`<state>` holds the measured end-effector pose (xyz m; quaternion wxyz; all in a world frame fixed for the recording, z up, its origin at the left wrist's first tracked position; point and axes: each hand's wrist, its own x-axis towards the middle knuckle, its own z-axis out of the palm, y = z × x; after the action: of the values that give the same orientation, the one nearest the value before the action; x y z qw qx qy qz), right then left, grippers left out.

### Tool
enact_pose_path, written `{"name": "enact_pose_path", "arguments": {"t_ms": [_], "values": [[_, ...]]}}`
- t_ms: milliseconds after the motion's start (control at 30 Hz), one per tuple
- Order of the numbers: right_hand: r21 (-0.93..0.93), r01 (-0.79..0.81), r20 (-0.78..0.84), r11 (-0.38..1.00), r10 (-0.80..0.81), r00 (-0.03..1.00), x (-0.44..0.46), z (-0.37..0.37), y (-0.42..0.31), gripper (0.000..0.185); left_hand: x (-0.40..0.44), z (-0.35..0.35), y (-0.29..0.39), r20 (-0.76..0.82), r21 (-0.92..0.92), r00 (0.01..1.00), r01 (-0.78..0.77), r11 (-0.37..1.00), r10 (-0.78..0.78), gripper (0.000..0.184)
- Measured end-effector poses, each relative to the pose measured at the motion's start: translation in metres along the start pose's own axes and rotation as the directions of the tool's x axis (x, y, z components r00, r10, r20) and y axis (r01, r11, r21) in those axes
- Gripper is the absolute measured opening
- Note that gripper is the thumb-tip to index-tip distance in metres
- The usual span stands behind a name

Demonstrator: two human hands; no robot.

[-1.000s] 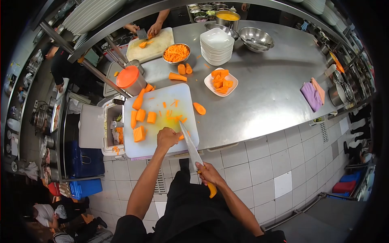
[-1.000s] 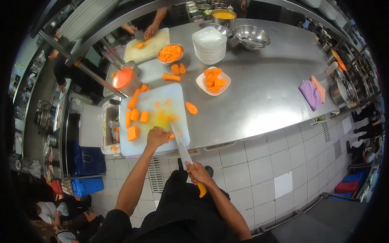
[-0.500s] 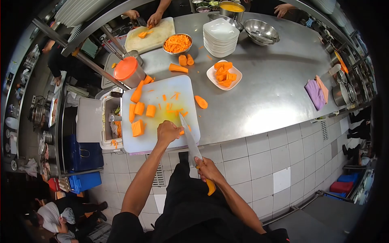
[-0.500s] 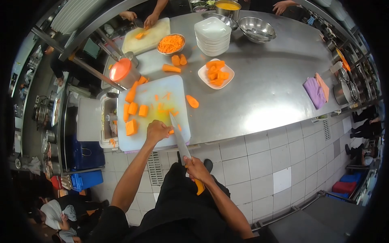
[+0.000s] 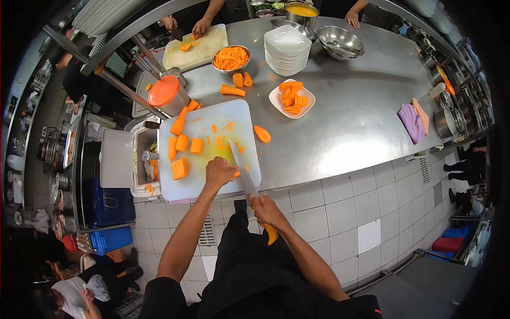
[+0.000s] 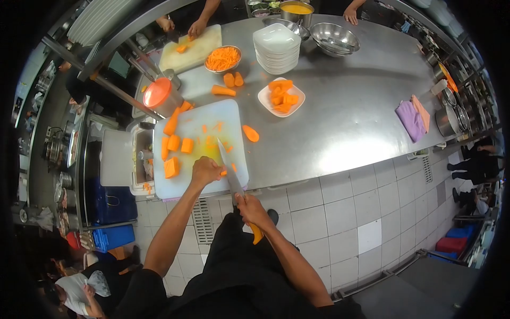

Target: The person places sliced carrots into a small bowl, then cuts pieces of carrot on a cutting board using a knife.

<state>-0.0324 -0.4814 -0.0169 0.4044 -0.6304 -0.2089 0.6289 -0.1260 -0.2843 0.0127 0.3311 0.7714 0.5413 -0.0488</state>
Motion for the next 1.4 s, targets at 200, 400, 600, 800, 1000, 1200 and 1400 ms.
{"name": "enact_pose_path", "arguments": {"t_ms": [200,400,600,800,1000,1200,1400], "values": [[-0.169,0.204,-0.063,0.964,-0.217,0.974,0.010,0.007,-0.007,0.044,0.001,0.000,0.003,0.008,0.040,1.000,0.003,0.999,-0.004,0.034],[-0.244,0.285,-0.094,0.927,-0.315,0.944,0.008,0.004,-0.003,0.045,-0.004,0.002,-0.001,-0.027,0.025,0.999,-0.026,0.999,0.027,0.033],[-0.089,0.161,-0.071,0.983,-0.168,0.983,-0.009,0.007,0.028,0.045,-0.001,0.001,-0.004,-0.021,0.038,0.999,-0.033,0.999,0.033,0.035],[0.151,0.019,0.005,0.988,-0.020,1.000,-0.026,0.005,0.035,0.046,-0.006,-0.001,0.001,-0.022,0.014,1.000,-0.020,1.000,0.021,0.035],[0.187,-0.013,0.013,0.982,0.011,1.000,-0.032,0.001,0.036,0.044,-0.005,0.000,-0.001,-0.025,0.014,0.999,-0.032,0.999,0.033,0.036],[0.210,-0.061,0.065,0.976,0.048,0.997,-0.031,-0.005,0.037,0.042,-0.002,0.001,-0.003,-0.015,0.002,1.000,-0.026,1.000,0.026,0.035],[0.238,-0.093,0.094,0.967,0.072,0.993,-0.022,-0.001,0.035,0.041,-0.001,0.000,-0.001,-0.002,-0.012,1.000,-0.003,1.000,0.003,0.034]]}}
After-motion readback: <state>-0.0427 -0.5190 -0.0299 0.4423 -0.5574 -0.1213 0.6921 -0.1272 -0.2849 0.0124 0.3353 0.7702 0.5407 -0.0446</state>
